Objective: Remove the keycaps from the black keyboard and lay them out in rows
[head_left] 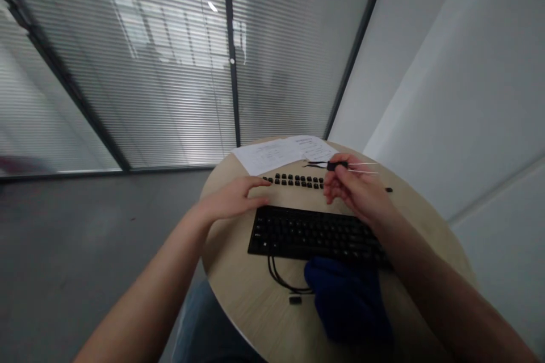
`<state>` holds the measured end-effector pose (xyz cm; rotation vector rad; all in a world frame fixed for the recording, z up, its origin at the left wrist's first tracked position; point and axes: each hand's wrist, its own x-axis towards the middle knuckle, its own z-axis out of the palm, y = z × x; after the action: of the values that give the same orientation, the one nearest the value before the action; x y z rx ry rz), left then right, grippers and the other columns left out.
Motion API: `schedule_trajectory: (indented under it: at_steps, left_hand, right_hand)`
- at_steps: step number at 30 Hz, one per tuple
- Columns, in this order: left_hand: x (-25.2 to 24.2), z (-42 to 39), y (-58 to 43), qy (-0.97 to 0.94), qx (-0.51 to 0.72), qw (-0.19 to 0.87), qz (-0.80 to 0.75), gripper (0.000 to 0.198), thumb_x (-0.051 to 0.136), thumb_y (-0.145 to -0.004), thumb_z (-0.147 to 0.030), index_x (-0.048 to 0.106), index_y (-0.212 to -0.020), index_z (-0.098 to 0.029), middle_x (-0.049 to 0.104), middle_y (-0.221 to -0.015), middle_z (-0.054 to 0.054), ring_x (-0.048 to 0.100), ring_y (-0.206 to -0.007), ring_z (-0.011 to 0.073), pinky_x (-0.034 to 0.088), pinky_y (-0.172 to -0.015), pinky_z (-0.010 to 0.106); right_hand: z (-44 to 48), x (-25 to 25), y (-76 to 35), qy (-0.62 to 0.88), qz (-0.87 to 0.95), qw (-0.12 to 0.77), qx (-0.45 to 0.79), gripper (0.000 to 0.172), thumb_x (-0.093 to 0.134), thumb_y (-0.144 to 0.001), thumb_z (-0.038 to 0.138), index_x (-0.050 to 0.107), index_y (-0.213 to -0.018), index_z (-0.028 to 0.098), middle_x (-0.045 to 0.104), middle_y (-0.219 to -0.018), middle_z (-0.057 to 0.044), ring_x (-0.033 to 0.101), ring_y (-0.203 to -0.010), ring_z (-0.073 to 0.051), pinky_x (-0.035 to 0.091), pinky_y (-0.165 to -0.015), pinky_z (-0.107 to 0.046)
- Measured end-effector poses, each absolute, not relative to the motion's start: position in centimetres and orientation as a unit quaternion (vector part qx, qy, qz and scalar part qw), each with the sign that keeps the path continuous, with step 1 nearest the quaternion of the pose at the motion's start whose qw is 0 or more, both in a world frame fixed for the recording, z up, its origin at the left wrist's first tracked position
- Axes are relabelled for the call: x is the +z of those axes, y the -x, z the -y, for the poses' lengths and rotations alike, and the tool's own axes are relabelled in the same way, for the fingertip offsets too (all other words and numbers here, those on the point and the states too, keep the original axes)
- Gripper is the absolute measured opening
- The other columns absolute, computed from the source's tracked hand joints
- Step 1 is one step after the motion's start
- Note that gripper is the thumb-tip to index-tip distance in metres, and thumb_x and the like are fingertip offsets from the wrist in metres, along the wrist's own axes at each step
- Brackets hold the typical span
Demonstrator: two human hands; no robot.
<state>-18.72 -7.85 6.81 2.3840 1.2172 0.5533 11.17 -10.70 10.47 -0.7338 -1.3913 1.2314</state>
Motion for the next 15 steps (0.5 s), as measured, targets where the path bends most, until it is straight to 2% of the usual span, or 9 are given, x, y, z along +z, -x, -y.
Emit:
schedule_trajectory:
  at_steps: [2,4,6,10,15]
  left_hand:
    - [4.5,8.0,20.5,-0.824,0.241,0.228,-0.459,0.059,0.062,-0.092,-0.054,0.062,-0.14,-0.02,0.061,-0.15,0.012,0.055,-0.139,0.0327,0.036,-0.121,0.051]
    - [1.7,8.3,21.1,-0.803,0.267,0.277,-0.455,0.067,0.064,-0.09,-0.056,0.058,-0.144,-0.019,0.057,-0.154,0.014,0.051,-0.142,0.0337,0.035,-0.123,0.053]
    - [-0.7,8.5,20.9,-0.79,0.299,0.319,-0.429,0.066,0.066,-0.089,-0.054,0.057,-0.145,-0.02,0.055,-0.155,0.014,0.05,-0.144,0.0331,0.034,-0.123,0.053]
    - [-3.0,8.6,20.5,-0.789,0.331,0.339,-0.391,0.061,0.071,-0.088,-0.045,0.059,-0.142,-0.021,0.059,-0.15,0.013,0.053,-0.14,0.0315,0.034,-0.123,0.054]
    - [-3.0,8.7,21.0,-0.809,0.321,0.331,-0.366,0.05,0.075,-0.085,-0.033,0.065,-0.133,-0.023,0.063,-0.144,0.011,0.057,-0.135,0.0295,0.039,-0.12,0.054]
  right_hand:
    - [10.2,9.5,-9.1,0.308,0.596,0.483,0.562,0.043,0.077,-0.083,0.055,0.054,-0.102,0.024,0.068,-0.07,0.003,0.065,-0.055,-0.014,0.055,-0.047,-0.025]
    - [9.4,8.1,-7.1,0.311,0.607,0.43,0.591,0.042,0.072,-0.086,0.059,0.053,-0.095,0.023,0.063,-0.065,0.005,0.058,-0.049,-0.012,0.049,-0.042,-0.022]
    - [8.4,6.4,-5.2,0.319,0.611,0.398,0.606,0.041,0.066,-0.09,0.061,0.05,-0.091,0.024,0.058,-0.062,0.007,0.052,-0.046,-0.01,0.044,-0.04,-0.02]
    - [7.3,2.6,-2.3,0.356,0.622,0.364,0.595,0.037,0.055,-0.096,0.06,0.046,-0.09,0.025,0.05,-0.059,0.009,0.044,-0.042,-0.009,0.036,-0.038,-0.019]
    - [7.2,-0.6,-1.4,0.389,0.642,0.362,0.552,0.033,0.051,-0.098,0.057,0.044,-0.09,0.026,0.045,-0.058,0.011,0.041,-0.04,-0.009,0.03,-0.038,-0.019]
